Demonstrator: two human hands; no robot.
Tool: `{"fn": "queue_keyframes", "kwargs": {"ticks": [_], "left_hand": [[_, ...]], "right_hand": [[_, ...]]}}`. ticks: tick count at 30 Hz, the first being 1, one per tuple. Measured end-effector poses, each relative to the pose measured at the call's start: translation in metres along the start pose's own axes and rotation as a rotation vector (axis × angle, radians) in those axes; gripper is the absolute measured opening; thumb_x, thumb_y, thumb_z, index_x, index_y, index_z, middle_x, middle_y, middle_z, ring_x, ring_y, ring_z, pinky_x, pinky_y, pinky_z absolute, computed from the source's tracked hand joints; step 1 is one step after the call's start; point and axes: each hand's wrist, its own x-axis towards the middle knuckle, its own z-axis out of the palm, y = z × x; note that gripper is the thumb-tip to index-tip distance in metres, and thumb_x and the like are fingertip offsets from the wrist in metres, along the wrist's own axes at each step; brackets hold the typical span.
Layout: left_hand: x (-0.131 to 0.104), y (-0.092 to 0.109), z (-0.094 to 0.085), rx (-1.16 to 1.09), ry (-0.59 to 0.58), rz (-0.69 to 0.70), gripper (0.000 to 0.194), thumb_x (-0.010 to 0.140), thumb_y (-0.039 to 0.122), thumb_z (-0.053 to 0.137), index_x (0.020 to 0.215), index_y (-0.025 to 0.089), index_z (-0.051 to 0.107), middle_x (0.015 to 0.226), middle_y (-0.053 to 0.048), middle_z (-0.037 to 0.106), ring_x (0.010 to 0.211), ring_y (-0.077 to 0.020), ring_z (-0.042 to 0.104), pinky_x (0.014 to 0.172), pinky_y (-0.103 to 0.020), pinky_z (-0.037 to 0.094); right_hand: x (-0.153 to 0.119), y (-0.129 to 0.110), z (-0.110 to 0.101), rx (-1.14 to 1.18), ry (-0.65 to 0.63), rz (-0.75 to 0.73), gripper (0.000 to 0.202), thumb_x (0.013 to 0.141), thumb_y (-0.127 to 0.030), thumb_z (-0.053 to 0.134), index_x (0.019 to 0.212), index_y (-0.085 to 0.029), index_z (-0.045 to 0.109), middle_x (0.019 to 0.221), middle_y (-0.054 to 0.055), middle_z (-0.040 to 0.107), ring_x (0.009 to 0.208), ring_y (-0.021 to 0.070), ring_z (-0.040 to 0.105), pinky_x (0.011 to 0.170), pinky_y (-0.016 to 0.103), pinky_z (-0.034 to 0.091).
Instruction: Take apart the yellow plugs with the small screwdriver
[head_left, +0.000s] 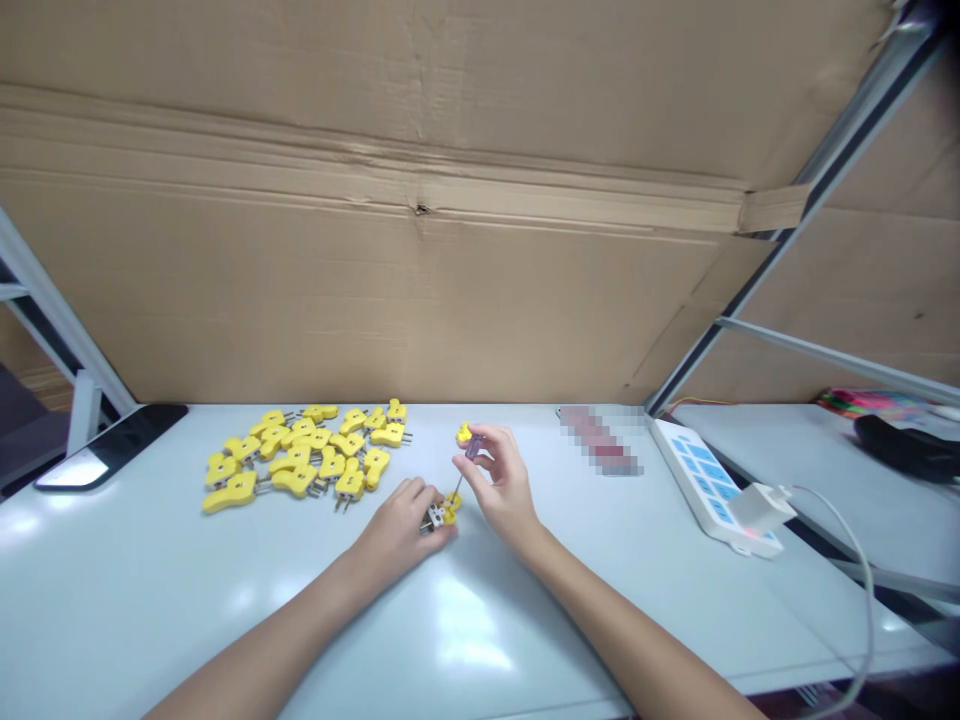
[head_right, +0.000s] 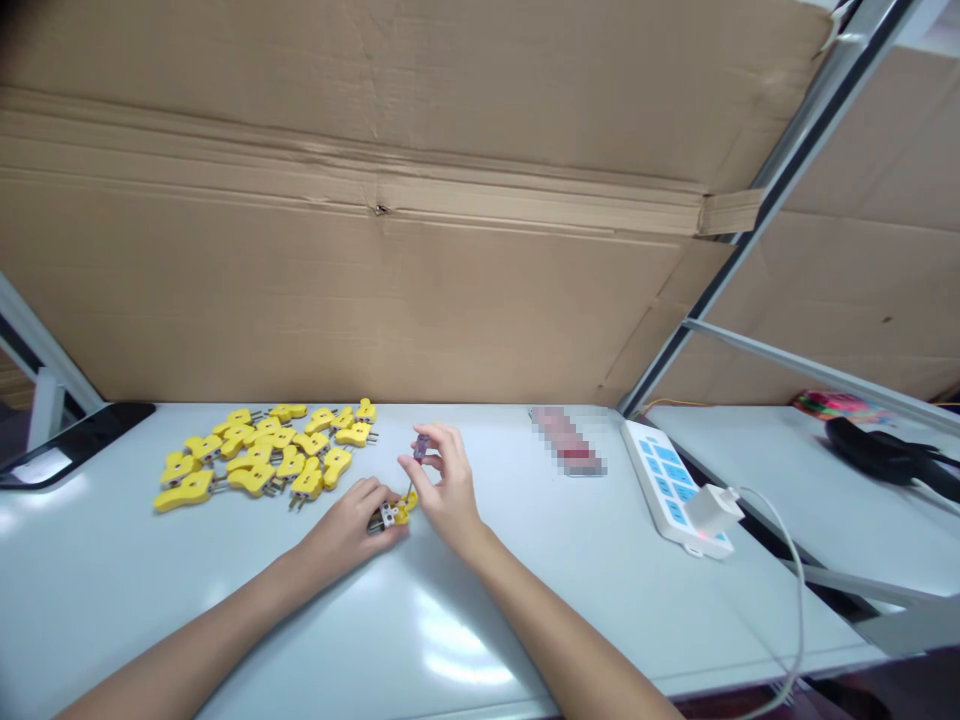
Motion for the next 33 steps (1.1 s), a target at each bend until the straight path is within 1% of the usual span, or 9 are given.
{"fn": "queue_keyframes", "kwargs": {"ticks": [3,6,12,15,17,21,25,29,33], "left_hand": [[0.0001,0.0002,0.0001,-0.004,0.003,0.005,0.014,0.079,0.022,0.067,0.089,0.02,0.058,0.09,-0.004,0.06,0.086,-0.0221,0.059,0.077,-0.034,0.048],[0.0,0.0025,-0.0017,-0.015,-0.004,-0.01,0.014,0.079,0.022,0.067,0.09,0.019,0.058,0.09,-0.004,0.061,0.088,-0.0227,0.06,0.078,-0.034,0.049],[0.0001,0.0061,-0.0056,-0.027,-0.014,-0.017,0.014,0.079,0.022,0.068,0.09,0.019,0.059,0.09,-0.005,0.061,0.088,-0.0231,0.06,0.078,-0.034,0.049],[0.0,0.0064,-0.006,-0.031,-0.014,-0.016,0.014,0.079,0.022,0.068,0.09,0.019,0.059,0.09,-0.004,0.061,0.088,-0.0224,0.06,0.078,-0.033,0.048],[-0.0002,0.0062,-0.0059,-0.032,-0.014,-0.017,0.014,0.079,0.022,0.068,0.09,0.019,0.059,0.089,-0.004,0.061,0.087,-0.0222,0.06,0.078,-0.034,0.048],[-0.0003,0.0044,-0.0045,-0.031,-0.015,-0.02,0.013,0.08,0.02,0.067,0.089,0.018,0.058,0.089,-0.004,0.061,0.086,-0.0226,0.06,0.077,-0.034,0.048],[-0.0003,0.002,-0.0028,-0.035,0.013,-0.002,0.013,0.078,0.022,0.067,0.087,0.019,0.058,0.088,-0.004,0.061,0.086,-0.0226,0.06,0.076,-0.034,0.048],[-0.0004,0.002,-0.003,-0.032,0.011,0.007,0.013,0.079,0.022,0.066,0.089,0.02,0.057,0.09,-0.004,0.061,0.087,-0.0224,0.059,0.077,-0.034,0.048],[-0.0002,0.003,-0.004,-0.038,0.002,0.004,0.012,0.08,0.023,0.065,0.089,0.02,0.058,0.089,-0.004,0.061,0.085,-0.0218,0.059,0.076,-0.033,0.048]], "right_hand": [[0.0022,0.0001,-0.0017,-0.1,0.078,-0.046,0.023,0.083,-0.026,0.065,0.105,-0.027,0.061,0.087,0.002,0.053,0.076,0.015,0.058,0.072,0.032,0.056],[0.0034,0.0002,-0.0035,-0.099,0.06,-0.048,0.022,0.084,-0.023,0.062,0.106,-0.027,0.063,0.079,0.0,0.053,0.072,0.0151,0.057,0.07,0.032,0.055],[0.0006,0.0003,-0.0029,0.086,-0.056,0.024,0.036,0.09,-0.029,0.056,0.125,-0.028,0.051,0.098,0.006,0.065,0.089,0.0191,0.068,0.079,0.037,0.057],[0.0,-0.0001,-0.0033,0.108,-0.095,0.035,0.031,0.093,-0.031,0.051,0.124,-0.027,0.051,0.105,0.008,0.065,0.095,0.0194,0.068,0.08,0.037,0.057],[0.0003,-0.001,-0.004,0.094,-0.108,0.035,0.028,0.094,-0.031,0.049,0.121,-0.026,0.051,0.104,0.008,0.065,0.094,0.019,0.068,0.08,0.036,0.057],[0.002,-0.0021,-0.0039,-0.033,-0.017,-0.038,0.023,0.087,-0.03,0.06,0.109,-0.025,0.055,0.099,0.006,0.061,0.086,0.0174,0.065,0.076,0.034,0.057],[0.0039,-0.0015,-0.0032,-0.165,0.09,-0.088,0.017,0.083,-0.026,0.064,0.1,-0.025,0.06,0.087,0.003,0.055,0.072,0.015,0.058,0.069,0.032,0.055],[0.0031,0.0002,-0.0029,-0.155,0.064,-0.091,0.022,0.085,-0.023,0.062,0.107,-0.026,0.063,0.08,0.001,0.056,0.072,0.0158,0.059,0.071,0.033,0.055],[-0.0008,0.0033,-0.002,-0.053,-0.012,-0.053,0.034,0.09,-0.027,0.055,0.124,-0.028,0.055,0.097,0.006,0.066,0.088,0.019,0.067,0.082,0.039,0.057]]}}
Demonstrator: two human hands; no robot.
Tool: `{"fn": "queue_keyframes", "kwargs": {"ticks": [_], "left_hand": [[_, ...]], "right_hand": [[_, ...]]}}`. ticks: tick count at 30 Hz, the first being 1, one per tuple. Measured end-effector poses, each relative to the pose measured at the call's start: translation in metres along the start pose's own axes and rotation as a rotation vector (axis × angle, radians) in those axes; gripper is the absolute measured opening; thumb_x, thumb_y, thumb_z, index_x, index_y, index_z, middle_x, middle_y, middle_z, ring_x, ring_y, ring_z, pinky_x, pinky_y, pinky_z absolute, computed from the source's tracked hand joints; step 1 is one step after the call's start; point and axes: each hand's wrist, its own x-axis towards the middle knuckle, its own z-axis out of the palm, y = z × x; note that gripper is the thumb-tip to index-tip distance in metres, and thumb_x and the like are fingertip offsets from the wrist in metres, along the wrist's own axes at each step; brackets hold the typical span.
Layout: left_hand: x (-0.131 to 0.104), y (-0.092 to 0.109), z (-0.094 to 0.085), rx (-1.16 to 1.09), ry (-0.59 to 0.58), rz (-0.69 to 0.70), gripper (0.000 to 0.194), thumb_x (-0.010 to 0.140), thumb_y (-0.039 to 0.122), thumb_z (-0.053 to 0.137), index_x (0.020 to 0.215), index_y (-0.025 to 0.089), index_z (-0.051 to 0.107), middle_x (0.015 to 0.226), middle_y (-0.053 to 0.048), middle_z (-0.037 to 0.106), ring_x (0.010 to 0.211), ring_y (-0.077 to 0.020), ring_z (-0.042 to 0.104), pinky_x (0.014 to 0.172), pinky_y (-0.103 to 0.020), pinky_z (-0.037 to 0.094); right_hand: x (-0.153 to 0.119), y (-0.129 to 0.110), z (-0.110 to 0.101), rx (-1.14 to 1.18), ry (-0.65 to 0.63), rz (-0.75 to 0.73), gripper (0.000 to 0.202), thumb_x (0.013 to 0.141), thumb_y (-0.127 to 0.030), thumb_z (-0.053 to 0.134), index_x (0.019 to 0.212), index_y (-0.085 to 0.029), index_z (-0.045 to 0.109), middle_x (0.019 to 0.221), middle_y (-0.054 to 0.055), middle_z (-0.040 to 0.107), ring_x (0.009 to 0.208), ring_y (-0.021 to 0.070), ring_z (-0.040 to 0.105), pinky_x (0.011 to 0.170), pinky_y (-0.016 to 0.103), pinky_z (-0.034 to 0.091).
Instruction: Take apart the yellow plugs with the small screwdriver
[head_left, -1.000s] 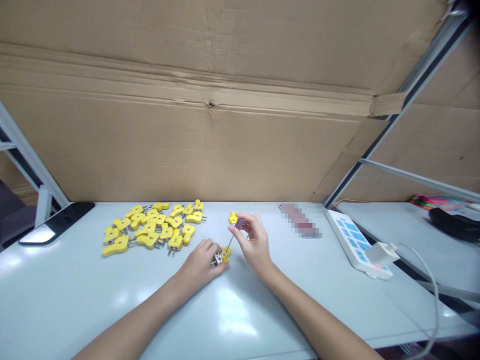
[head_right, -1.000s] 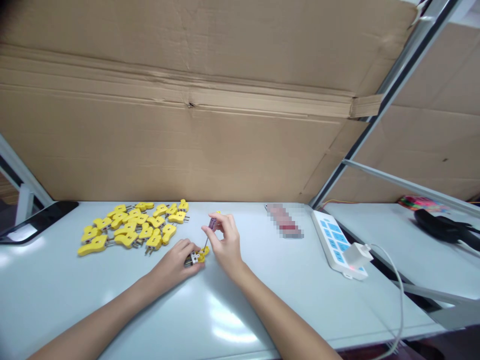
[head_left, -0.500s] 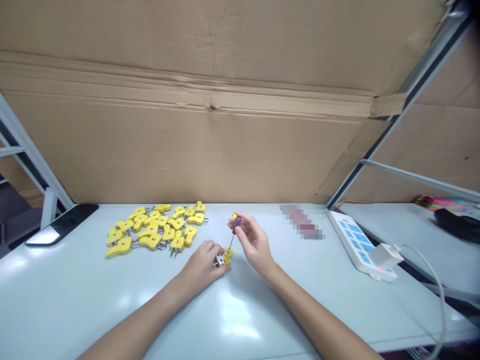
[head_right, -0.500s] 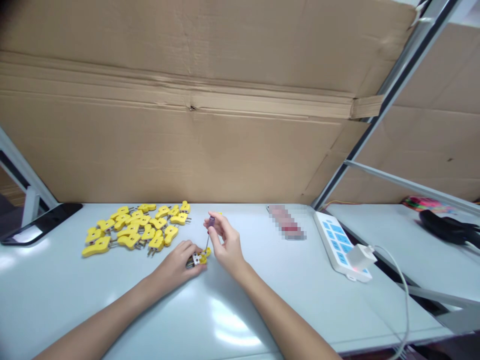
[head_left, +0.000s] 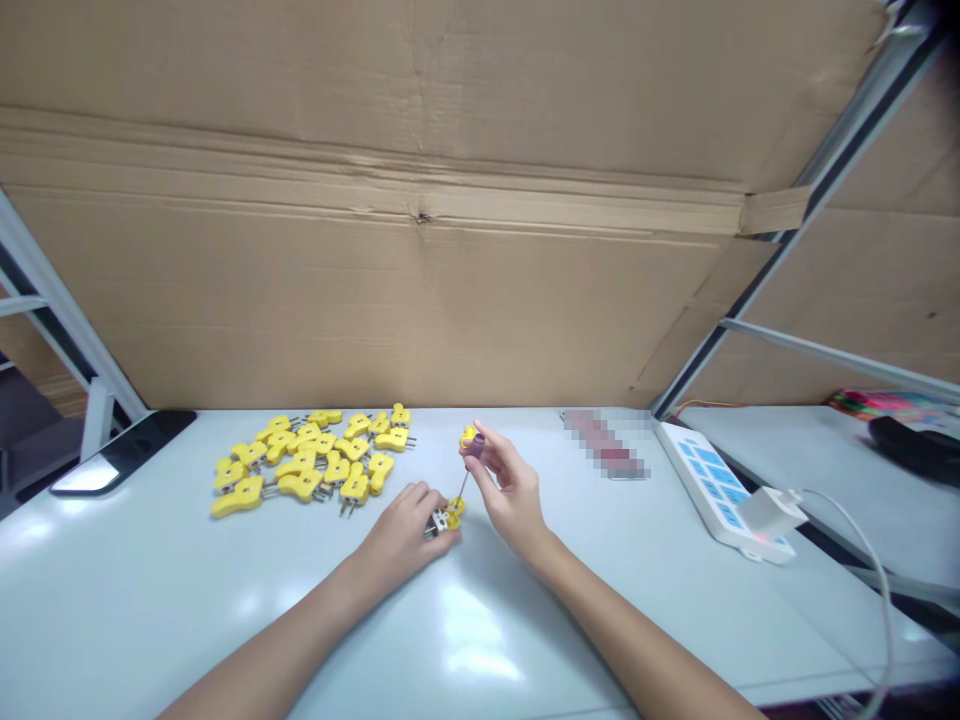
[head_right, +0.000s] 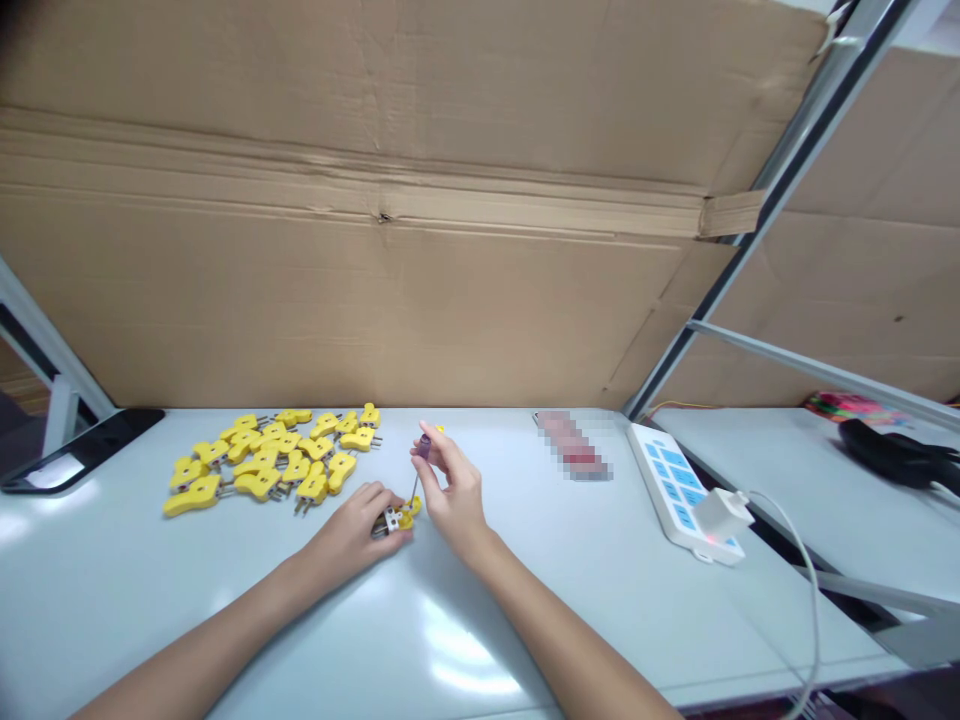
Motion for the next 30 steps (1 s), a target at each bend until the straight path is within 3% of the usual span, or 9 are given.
{"fn": "queue_keyframes", "kwargs": {"ticks": [5,11,14,18,23,30], "left_hand": [[0.0002,0.001,-0.0005,-0.006,0.003,0.001,0.012,0.08,0.024,0.066,0.089,0.02,0.059,0.088,-0.003,0.061,0.082,-0.0207,0.058,0.074,-0.032,0.047],[-0.0003,0.0017,-0.0013,-0.007,-0.005,-0.011,0.012,0.08,0.022,0.065,0.09,0.019,0.059,0.088,-0.004,0.06,0.083,-0.0216,0.058,0.075,-0.033,0.048],[-0.0002,0.0017,-0.0018,-0.007,-0.001,0.001,0.012,0.08,0.023,0.065,0.09,0.02,0.059,0.087,-0.004,0.061,0.083,-0.0216,0.058,0.075,-0.033,0.047],[0.0002,0.0015,-0.0018,0.0,-0.001,0.005,0.012,0.081,0.024,0.064,0.091,0.02,0.059,0.088,-0.004,0.061,0.083,-0.0213,0.059,0.075,-0.033,0.048],[0.0003,0.0012,-0.0013,0.024,-0.015,-0.002,0.013,0.08,0.023,0.066,0.09,0.02,0.059,0.088,-0.004,0.061,0.085,-0.0222,0.059,0.075,-0.033,0.048],[0.0007,0.0033,-0.002,0.023,-0.026,-0.009,0.012,0.08,0.022,0.066,0.09,0.018,0.06,0.088,-0.004,0.061,0.086,-0.0232,0.06,0.076,-0.034,0.048]], "right_hand": [[-0.0018,-0.0009,0.0002,0.112,-0.098,0.038,0.031,0.095,-0.03,0.045,0.126,-0.028,0.051,0.115,0.01,0.065,0.1,0.0205,0.067,0.091,0.042,0.055],[0.003,-0.0043,-0.0006,-0.032,-0.032,-0.038,0.028,0.084,-0.024,0.063,0.111,-0.028,0.058,0.095,0.005,0.058,0.077,0.0159,0.061,0.07,0.033,0.058],[0.0049,-0.0039,-0.0017,-0.079,-0.029,-0.039,0.027,0.083,-0.021,0.063,0.109,-0.028,0.06,0.084,0.002,0.056,0.069,0.0146,0.057,0.069,0.033,0.057],[0.0047,-0.0029,-0.0037,-0.038,-0.104,-0.003,0.033,0.088,-0.023,0.056,0.121,-0.028,0.058,0.093,0.005,0.064,0.08,0.0166,0.065,0.075,0.033,0.058],[0.0013,-0.0014,-0.003,0.072,-0.163,0.023,0.045,0.094,-0.026,0.047,0.139,-0.03,0.042,0.109,0.009,0.065,0.094,0.0185,0.068,0.085,0.039,0.058],[0.0006,-0.0051,-0.0028,0.046,-0.164,0.023,0.036,0.092,-0.023,0.05,0.128,-0.029,0.048,0.111,0.009,0.062,0.094,0.0185,0.067,0.082,0.037,0.059]]}}
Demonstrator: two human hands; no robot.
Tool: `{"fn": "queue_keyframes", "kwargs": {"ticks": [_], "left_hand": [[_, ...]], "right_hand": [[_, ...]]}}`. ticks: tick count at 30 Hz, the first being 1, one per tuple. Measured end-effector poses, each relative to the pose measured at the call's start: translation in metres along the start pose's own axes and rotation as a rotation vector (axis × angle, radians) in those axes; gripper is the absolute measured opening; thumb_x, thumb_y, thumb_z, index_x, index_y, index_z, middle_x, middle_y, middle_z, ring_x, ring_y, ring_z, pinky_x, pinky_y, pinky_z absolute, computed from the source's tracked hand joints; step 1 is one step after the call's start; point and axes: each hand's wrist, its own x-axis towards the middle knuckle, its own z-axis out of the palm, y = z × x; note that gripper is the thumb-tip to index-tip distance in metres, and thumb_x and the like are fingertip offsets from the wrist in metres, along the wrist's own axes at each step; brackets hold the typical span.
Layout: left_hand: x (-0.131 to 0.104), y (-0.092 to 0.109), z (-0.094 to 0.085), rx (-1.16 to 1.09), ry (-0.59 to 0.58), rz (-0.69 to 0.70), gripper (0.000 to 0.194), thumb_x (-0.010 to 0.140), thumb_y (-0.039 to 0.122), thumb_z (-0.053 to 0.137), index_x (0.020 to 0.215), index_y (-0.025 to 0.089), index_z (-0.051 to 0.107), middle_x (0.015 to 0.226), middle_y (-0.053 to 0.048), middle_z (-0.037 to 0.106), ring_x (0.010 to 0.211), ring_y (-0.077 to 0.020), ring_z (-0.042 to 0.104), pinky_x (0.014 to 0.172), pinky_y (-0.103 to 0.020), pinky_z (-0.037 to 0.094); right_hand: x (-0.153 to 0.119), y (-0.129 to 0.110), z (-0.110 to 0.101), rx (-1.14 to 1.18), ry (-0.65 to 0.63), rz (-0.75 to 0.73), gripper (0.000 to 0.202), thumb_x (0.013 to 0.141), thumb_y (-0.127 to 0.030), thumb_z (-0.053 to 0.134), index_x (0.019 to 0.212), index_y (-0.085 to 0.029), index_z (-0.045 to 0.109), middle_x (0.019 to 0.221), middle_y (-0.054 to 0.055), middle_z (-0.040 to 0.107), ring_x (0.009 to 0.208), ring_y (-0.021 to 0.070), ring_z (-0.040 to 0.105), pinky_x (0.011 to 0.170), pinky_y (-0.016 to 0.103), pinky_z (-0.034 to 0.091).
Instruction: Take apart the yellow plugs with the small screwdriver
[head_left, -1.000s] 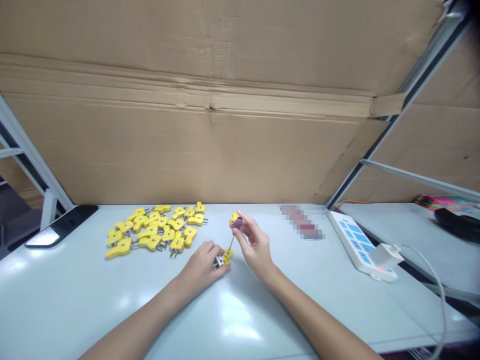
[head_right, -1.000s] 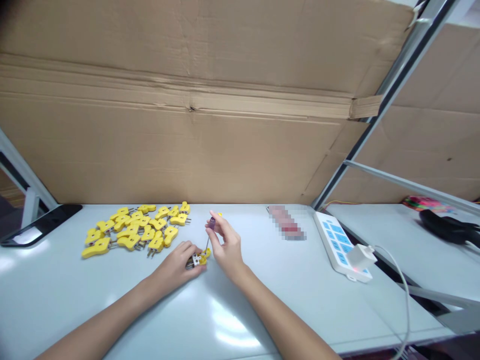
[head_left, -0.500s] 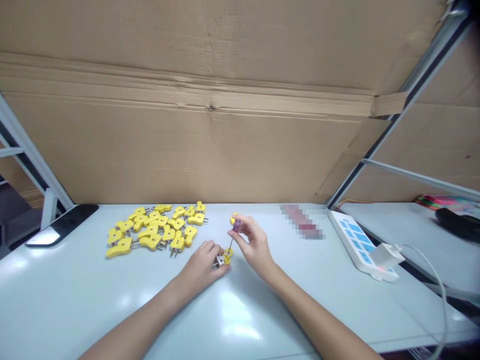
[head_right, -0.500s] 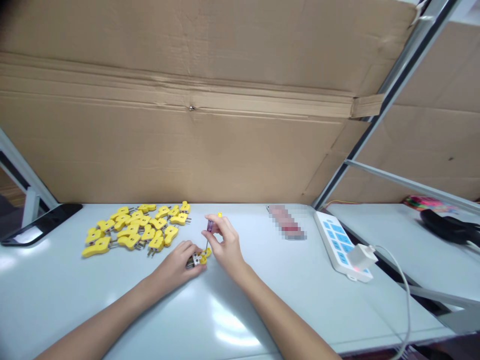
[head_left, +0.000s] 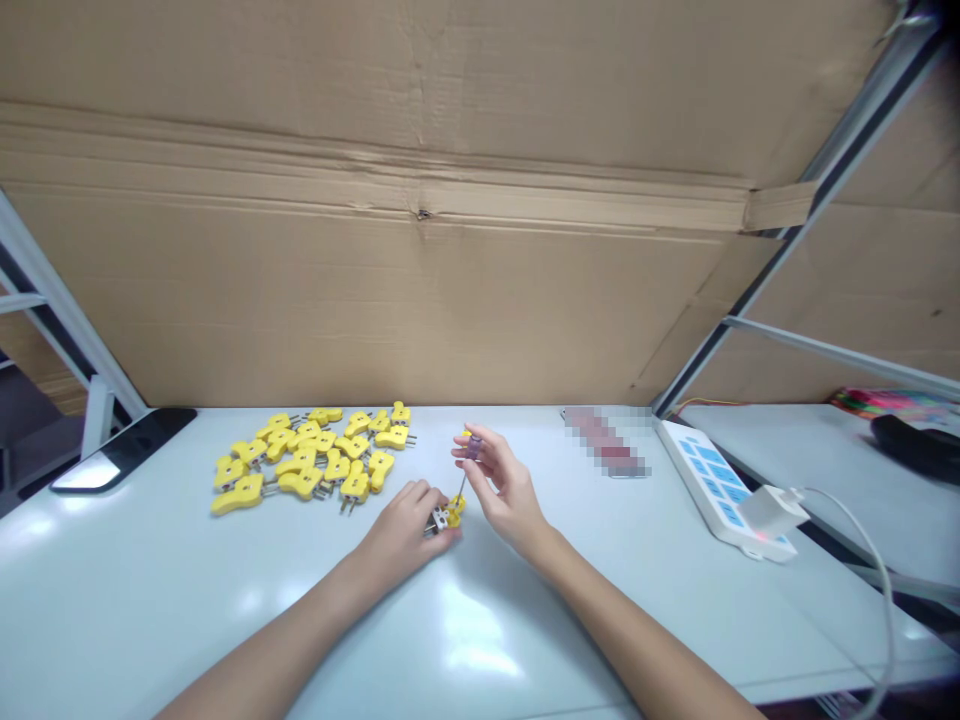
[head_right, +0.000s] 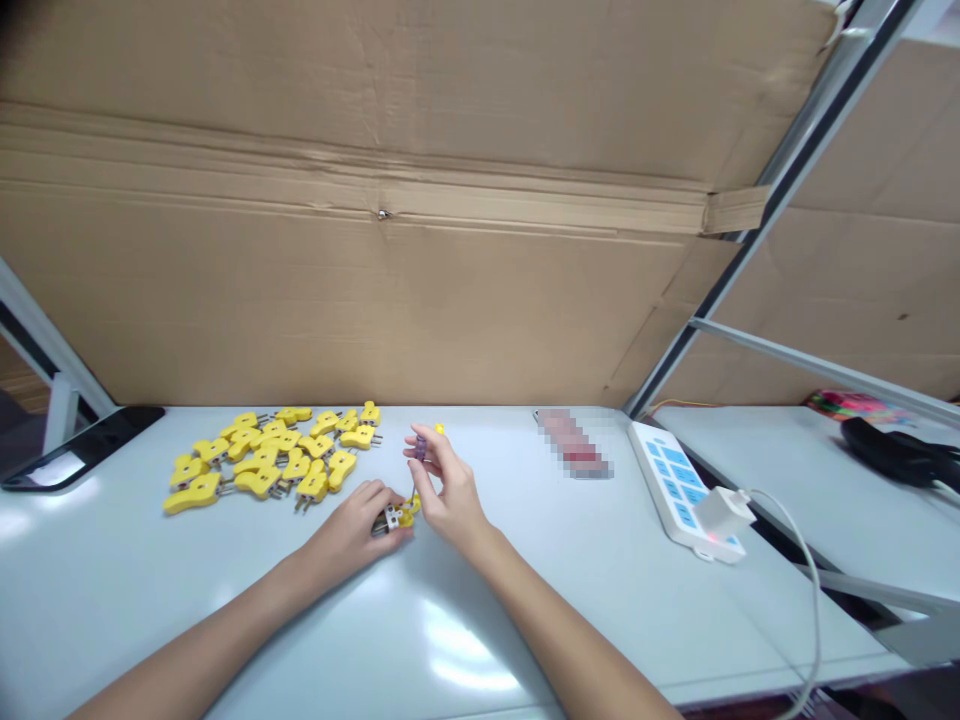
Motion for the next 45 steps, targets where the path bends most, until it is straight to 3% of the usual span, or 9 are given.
{"fn": "queue_keyframes", "kwargs": {"ticks": [6,10,15,21,27,34,45], "left_hand": [[0.0,0.0,0.0,-0.009,-0.002,-0.013,0.014,0.08,0.021,0.067,0.091,0.018,0.059,0.09,-0.005,0.061,0.089,-0.0233,0.06,0.079,-0.035,0.048],[-0.001,-0.001,0.0,-0.003,-0.002,-0.006,0.015,0.08,0.023,0.068,0.091,0.019,0.059,0.09,-0.005,0.061,0.089,-0.0233,0.059,0.08,-0.035,0.048],[-0.001,0.0,-0.001,-0.003,-0.004,-0.002,0.015,0.08,0.023,0.067,0.092,0.019,0.06,0.09,-0.005,0.061,0.089,-0.0228,0.06,0.08,-0.034,0.049],[-0.001,0.0,-0.001,0.001,0.008,0.005,0.013,0.08,0.023,0.067,0.09,0.02,0.06,0.089,-0.004,0.062,0.086,-0.0224,0.06,0.076,-0.033,0.049],[-0.001,-0.001,0.0,-0.011,0.01,0.007,0.015,0.08,0.023,0.067,0.092,0.019,0.06,0.091,-0.005,0.062,0.089,-0.0231,0.06,0.079,-0.034,0.049],[0.0,-0.002,0.001,-0.043,0.011,-0.033,0.02,0.077,0.022,0.07,0.093,0.018,0.059,0.093,-0.006,0.062,0.092,-0.0241,0.06,0.082,-0.035,0.048],[0.001,-0.003,0.002,-0.078,0.025,-0.069,0.015,0.076,0.021,0.069,0.084,0.019,0.057,0.086,-0.004,0.062,0.086,-0.0231,0.059,0.076,-0.033,0.046]], "right_hand": [[0.004,-0.002,-0.001,-0.104,0.157,-0.022,0.026,0.085,-0.023,0.06,0.111,-0.028,0.06,0.089,0.003,0.058,0.077,0.0157,0.06,0.066,0.029,0.059],[0.005,0.001,-0.002,-0.048,0.126,0.013,0.028,0.087,-0.025,0.057,0.116,-0.027,0.059,0.092,0.004,0.062,0.084,0.0174,0.064,0.073,0.032,0.059],[0.002,0.005,-0.002,0.073,0.06,0.064,0.039,0.092,-0.029,0.051,0.131,-0.03,0.048,0.106,0.007,0.063,0.089,0.0171,0.067,0.079,0.035,0.059],[0.002,0.004,-0.002,0.016,0.067,0.073,0.036,0.09,-0.029,0.054,0.126,-0.029,0.051,0.105,0.007,0.06,0.087,0.0164,0.065,0.072,0.032,0.059],[0.003,0.003,-0.002,-0.12,0.127,-0.012,0.035,0.087,-0.022,0.056,0.122,-0.028,0.054,0.09,0.002,0.056,0.074,0.0136,0.06,0.065,0.028,0.059],[0.004,0.002,-0.002,0.008,0.209,0.011,0.036,0.086,-0.023,0.059,0.121,-0.03,0.052,0.089,0.0,0.054,0.073,0.0124,0.061,0.066,0.03,0.061],[-0.005,0.01,0.009,-0.03,0.145,-0.018,0.036,0.085,-0.019,0.059,0.119,-0.029,0.052,0.091,0.001,0.057,0.075,0.0127,0.062,0.066,0.027,0.06]]}}
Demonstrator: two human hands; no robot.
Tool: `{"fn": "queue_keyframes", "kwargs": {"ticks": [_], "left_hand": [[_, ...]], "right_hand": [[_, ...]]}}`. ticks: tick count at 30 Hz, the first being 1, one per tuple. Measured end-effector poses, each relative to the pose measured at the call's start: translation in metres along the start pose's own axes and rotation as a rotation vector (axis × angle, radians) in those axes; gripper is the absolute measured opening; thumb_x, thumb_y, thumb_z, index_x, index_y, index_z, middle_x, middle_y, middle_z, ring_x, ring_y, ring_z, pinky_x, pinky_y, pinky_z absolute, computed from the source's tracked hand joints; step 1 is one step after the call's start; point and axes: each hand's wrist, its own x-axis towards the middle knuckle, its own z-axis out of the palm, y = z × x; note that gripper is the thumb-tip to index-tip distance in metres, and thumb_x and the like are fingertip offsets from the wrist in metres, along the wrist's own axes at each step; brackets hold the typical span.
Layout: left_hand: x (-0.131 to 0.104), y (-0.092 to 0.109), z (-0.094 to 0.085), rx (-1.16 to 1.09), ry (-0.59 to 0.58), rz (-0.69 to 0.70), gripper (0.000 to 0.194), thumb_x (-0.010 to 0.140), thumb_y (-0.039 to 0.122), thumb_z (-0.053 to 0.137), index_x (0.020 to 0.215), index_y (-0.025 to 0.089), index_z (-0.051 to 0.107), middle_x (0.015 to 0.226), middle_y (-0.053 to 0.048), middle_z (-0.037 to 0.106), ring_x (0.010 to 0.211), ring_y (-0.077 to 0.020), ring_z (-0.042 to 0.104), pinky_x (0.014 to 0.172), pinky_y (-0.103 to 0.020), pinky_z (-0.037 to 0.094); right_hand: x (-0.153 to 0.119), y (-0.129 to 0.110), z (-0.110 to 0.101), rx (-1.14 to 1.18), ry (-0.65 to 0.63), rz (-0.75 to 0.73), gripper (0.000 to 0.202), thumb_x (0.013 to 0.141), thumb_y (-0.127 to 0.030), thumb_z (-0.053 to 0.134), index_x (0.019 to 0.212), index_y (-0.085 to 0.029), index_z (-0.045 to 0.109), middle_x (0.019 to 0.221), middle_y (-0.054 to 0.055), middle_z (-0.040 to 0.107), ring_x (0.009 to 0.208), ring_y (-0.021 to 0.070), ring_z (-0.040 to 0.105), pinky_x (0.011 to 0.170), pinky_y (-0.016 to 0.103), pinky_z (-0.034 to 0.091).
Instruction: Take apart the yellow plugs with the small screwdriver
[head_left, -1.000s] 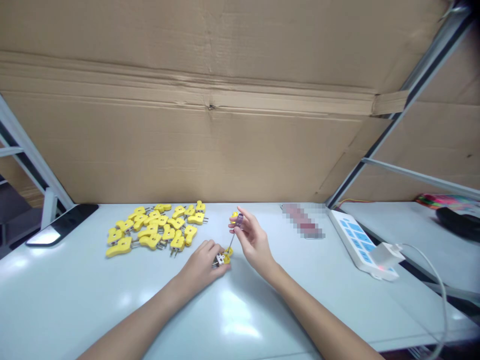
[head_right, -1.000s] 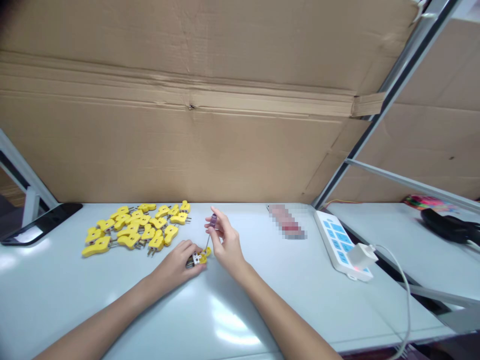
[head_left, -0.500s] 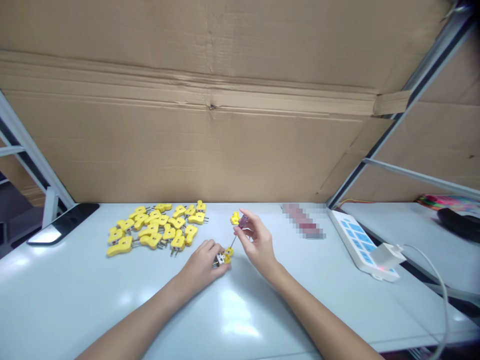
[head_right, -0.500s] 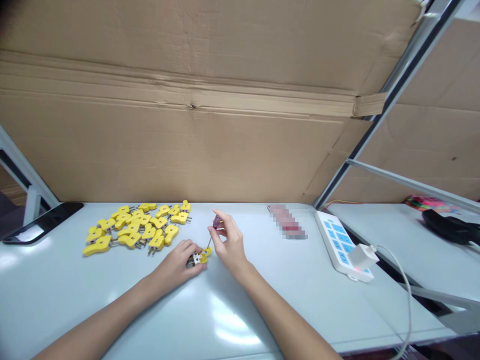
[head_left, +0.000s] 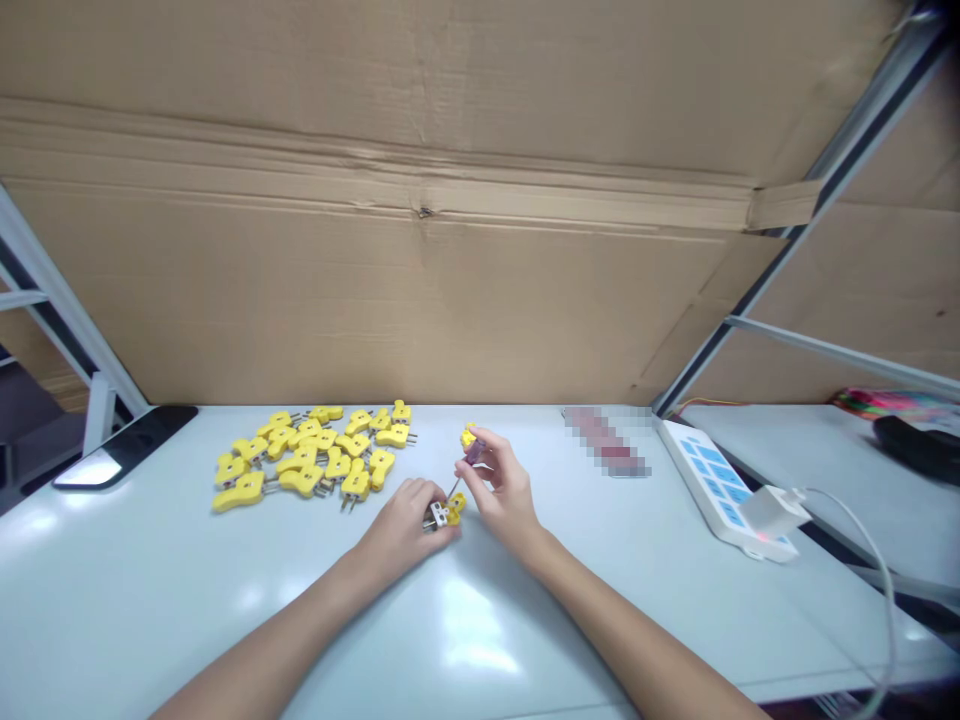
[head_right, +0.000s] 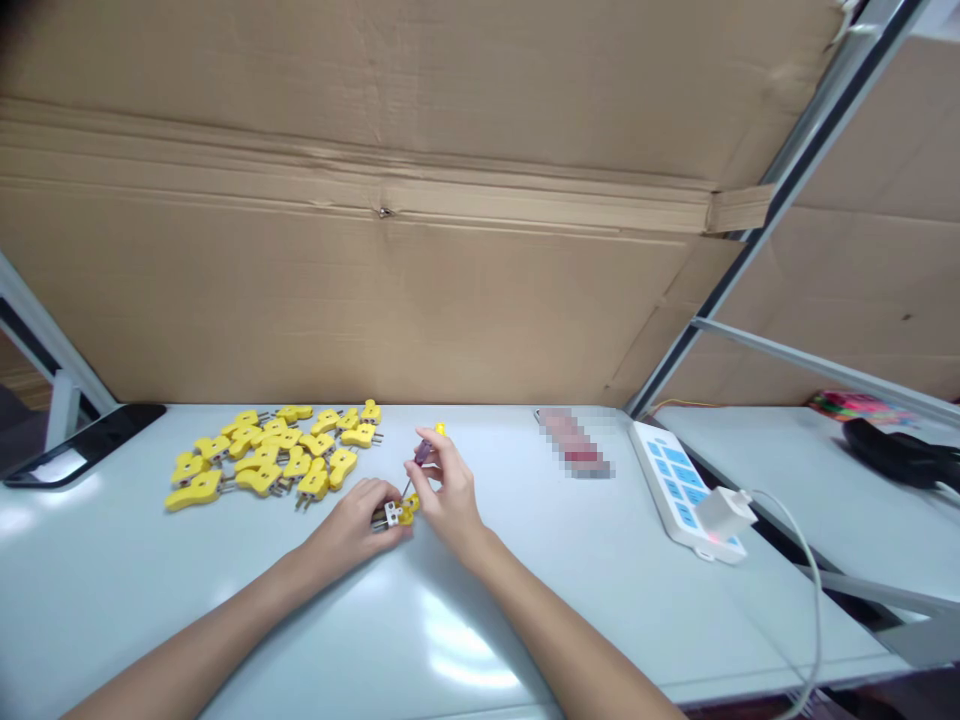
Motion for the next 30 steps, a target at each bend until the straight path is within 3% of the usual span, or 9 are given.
{"fn": "queue_keyframes", "kwargs": {"ticks": [13,21,30], "left_hand": [[0.0,0.001,-0.002,0.014,-0.021,0.003,0.012,0.078,0.025,0.065,0.086,0.019,0.058,0.086,-0.004,0.062,0.085,-0.0228,0.058,0.075,-0.033,0.046],[0.0,0.0,0.0,0.044,-0.014,0.016,0.013,0.077,0.025,0.067,0.085,0.019,0.057,0.084,-0.004,0.062,0.082,-0.0233,0.058,0.072,-0.034,0.047],[0.001,-0.002,0.001,0.054,-0.028,0.034,0.016,0.078,0.026,0.067,0.088,0.017,0.059,0.085,-0.005,0.061,0.081,-0.0238,0.058,0.072,-0.034,0.047]], "right_hand": [[0.001,0.001,0.0,-0.028,0.0,-0.007,0.034,0.086,-0.021,0.058,0.119,-0.028,0.052,0.092,0.002,0.057,0.076,0.0131,0.061,0.066,0.027,0.06],[0.008,-0.009,0.001,-0.081,-0.04,-0.078,0.023,0.088,-0.022,0.057,0.11,-0.028,0.062,0.089,0.003,0.056,0.075,0.0139,0.06,0.061,0.026,0.061],[0.014,-0.013,0.008,-0.174,-0.039,-0.164,0.025,0.086,-0.017,0.059,0.108,-0.027,0.065,0.083,0.003,0.059,0.069,0.0141,0.061,0.061,0.028,0.059]]}}
